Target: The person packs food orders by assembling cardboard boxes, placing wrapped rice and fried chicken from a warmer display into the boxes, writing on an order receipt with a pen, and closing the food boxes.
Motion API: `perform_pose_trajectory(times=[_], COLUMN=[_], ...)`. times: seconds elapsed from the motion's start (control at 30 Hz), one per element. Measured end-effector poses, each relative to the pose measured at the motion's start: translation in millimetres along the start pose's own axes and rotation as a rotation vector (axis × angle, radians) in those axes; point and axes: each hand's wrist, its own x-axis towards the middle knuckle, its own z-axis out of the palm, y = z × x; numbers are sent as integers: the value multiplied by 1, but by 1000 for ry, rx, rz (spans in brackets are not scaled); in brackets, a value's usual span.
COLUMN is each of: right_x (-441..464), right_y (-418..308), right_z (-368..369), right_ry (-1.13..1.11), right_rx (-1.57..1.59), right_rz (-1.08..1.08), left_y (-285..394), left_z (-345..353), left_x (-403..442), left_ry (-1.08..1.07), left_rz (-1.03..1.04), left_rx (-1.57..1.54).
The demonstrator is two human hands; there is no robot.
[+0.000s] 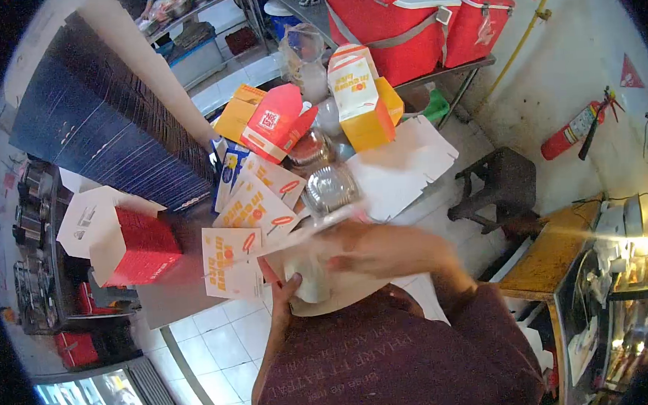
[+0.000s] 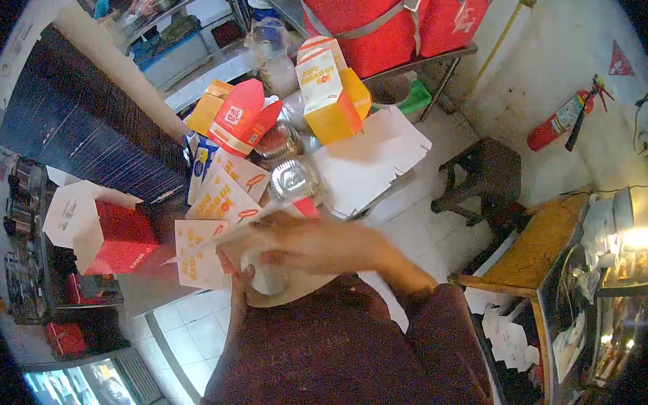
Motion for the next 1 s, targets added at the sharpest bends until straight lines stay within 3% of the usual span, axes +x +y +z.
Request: perform_pose_trajectory(times=[0.07,0.1,0.13,0.2,0.3,0.4,0.43,0.53,0.57,0.67,0.77,0.87,0.97,1.0], right_x=[-13,-14,-7,11,23,34,41,53,58,73,82,81,86,90], right_y=[21,30,67,174,291,279,264,269,261,288,317,303,361,378], right_z=[-52,-77,-89,-98,-73,-60,-70,-114,-140,-188,-205,-197,-194,-193], right_ry=[211,480,759,941,741,737,584,440,344,329,398,438,516,530], right_rx=[271,87,154,-2,-517,-597,-451,-17,-1,360,401,830,559,462], right_rz=[-19,216,349,283,380,516,572,346,389,380,297,340,589,558], left_y=[2,16,23,17,17,21,29,38,35,30,45,28,-13,-7], left_z=[1,9,13,-2,-21,-28,-20,-4,-4,-4,10,1,-24,-15], left_x=[-1,-12,-17,-19,-19,-16,-21,-28,-28,-33,-42,-47,-45,-47], left_ry=[-33,-59,-87,-98,0,-115,-8,87,77,62,110,177,209,240], left_rz=[-42,-33,-22,-81,-61,34,55,48,70,96,54,23,-5,-12], left_rx=[-153,-252,-352,-466,-361,-469,-409,-622,-637,-662,-630,-575,-569,-578])
